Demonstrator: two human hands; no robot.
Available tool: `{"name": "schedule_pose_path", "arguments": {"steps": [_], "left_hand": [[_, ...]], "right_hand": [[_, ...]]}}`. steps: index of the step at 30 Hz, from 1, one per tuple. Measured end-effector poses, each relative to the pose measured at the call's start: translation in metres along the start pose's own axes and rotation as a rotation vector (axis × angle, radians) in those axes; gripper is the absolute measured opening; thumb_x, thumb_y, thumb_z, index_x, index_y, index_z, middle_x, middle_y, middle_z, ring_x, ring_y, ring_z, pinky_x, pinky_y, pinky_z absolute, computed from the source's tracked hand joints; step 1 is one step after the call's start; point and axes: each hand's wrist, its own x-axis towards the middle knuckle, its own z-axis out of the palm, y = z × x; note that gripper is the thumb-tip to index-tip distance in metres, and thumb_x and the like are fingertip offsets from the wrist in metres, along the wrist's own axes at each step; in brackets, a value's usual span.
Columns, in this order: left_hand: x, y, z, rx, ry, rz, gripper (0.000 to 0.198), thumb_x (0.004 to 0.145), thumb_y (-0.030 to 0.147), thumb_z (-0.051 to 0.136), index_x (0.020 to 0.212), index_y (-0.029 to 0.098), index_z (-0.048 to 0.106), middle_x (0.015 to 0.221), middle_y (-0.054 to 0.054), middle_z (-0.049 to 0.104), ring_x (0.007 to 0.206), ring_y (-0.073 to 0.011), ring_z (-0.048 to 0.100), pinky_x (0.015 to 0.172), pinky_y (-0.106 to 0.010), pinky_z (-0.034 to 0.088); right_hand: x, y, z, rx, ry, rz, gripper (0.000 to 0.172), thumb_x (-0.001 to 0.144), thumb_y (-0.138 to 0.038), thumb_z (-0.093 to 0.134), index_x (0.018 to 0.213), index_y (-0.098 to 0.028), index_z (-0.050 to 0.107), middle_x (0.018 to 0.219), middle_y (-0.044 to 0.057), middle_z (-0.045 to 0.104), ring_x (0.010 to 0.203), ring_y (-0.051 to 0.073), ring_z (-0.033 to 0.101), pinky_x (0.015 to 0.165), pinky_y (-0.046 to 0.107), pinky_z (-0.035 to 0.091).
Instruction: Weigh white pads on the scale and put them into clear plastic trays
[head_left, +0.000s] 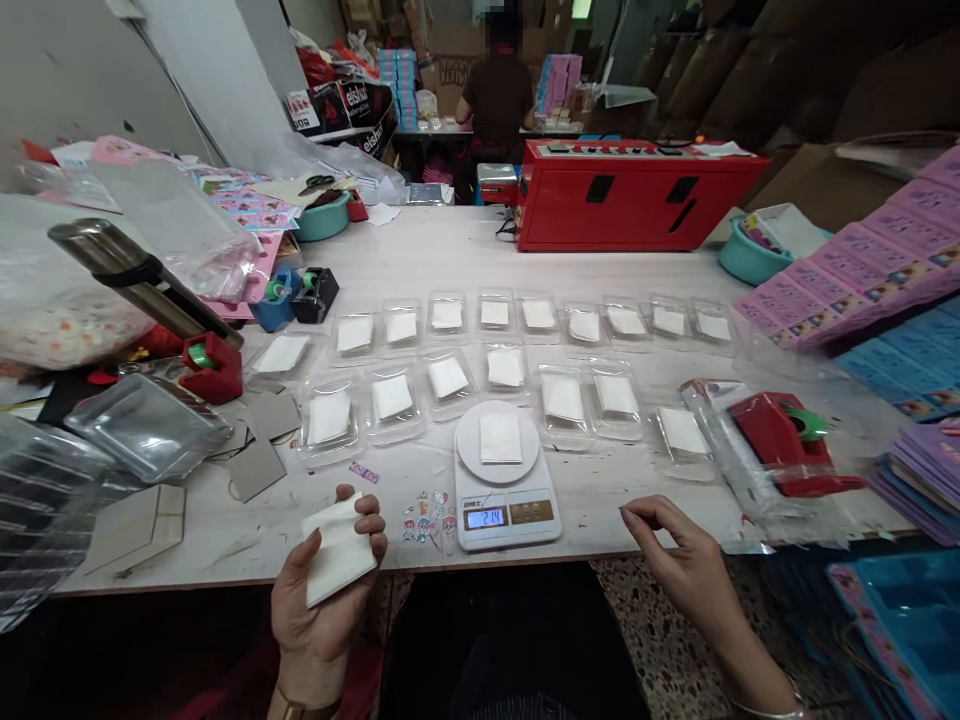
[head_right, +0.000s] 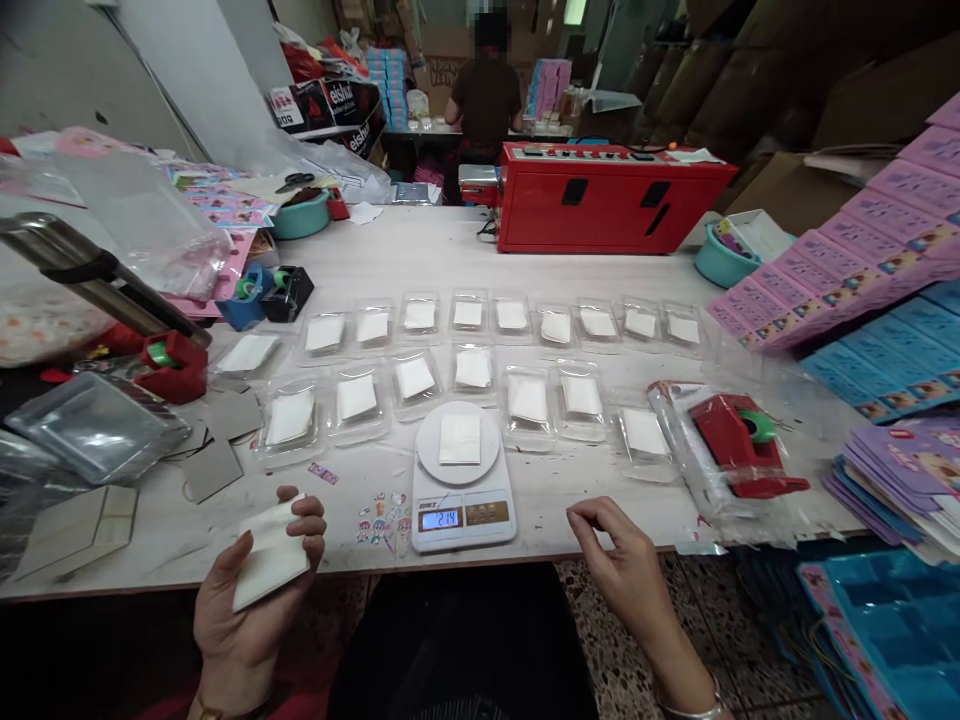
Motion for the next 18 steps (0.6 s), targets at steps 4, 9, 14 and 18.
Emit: {"name": "schedule_pose_path", "arguments": {"steps": [4, 9, 14, 18], "left_hand": [[0.002, 0.000, -0.003, 0.021, 0.028, -0.003, 0.052, 0.065, 0.010, 0.060, 0.115, 0.023, 0.053, 0.095, -0.006, 0.057, 0.081, -0.0156, 0.060, 0.071, -0.027, 0.056], [0.005, -0.004, -0.006, 0.063, 0.059, -0.008, 0.050, 0.066, 0.012, 0.062, 0.114, 0.022, 0.055, 0.095, -0.006, 0.058, 0.073, -0.0128, 0.058, 0.069, -0.027, 0.054], [0.012, -0.021, 0.001, 0.149, 0.049, -0.097, 0.056, 0.065, 0.016, 0.069, 0.120, 0.023, 0.057, 0.095, -0.007, 0.061, 0.070, -0.0140, 0.056, 0.065, -0.029, 0.052], [0.026, -0.051, 0.017, 0.213, -0.151, -0.313, 0.070, 0.066, 0.021, 0.071, 0.133, 0.014, 0.050, 0.095, -0.010, 0.063, 0.070, -0.0142, 0.055, 0.064, -0.028, 0.048]], "right_hand": [[0.006, -0.003, 0.005, 0.015, 0.010, -0.033, 0.016, 0.093, -0.032, 0.055, 0.082, -0.022, 0.061, 0.078, 0.004, 0.064, 0.073, 0.018, 0.062, 0.066, 0.027, 0.051], [0.019, -0.009, 0.013, 0.011, -0.037, -0.103, 0.012, 0.094, -0.024, 0.054, 0.084, -0.022, 0.060, 0.079, 0.003, 0.063, 0.074, 0.017, 0.061, 0.066, 0.028, 0.049], [0.059, -0.020, 0.041, -0.112, -0.006, -0.252, 0.010, 0.094, -0.023, 0.054, 0.094, -0.021, 0.064, 0.084, 0.005, 0.064, 0.080, 0.020, 0.061, 0.071, 0.033, 0.049], [0.104, -0.025, 0.076, -0.250, -0.020, -0.341, 0.015, 0.093, -0.024, 0.055, 0.102, -0.019, 0.067, 0.093, 0.009, 0.064, 0.089, 0.024, 0.059, 0.075, 0.038, 0.048]]}}
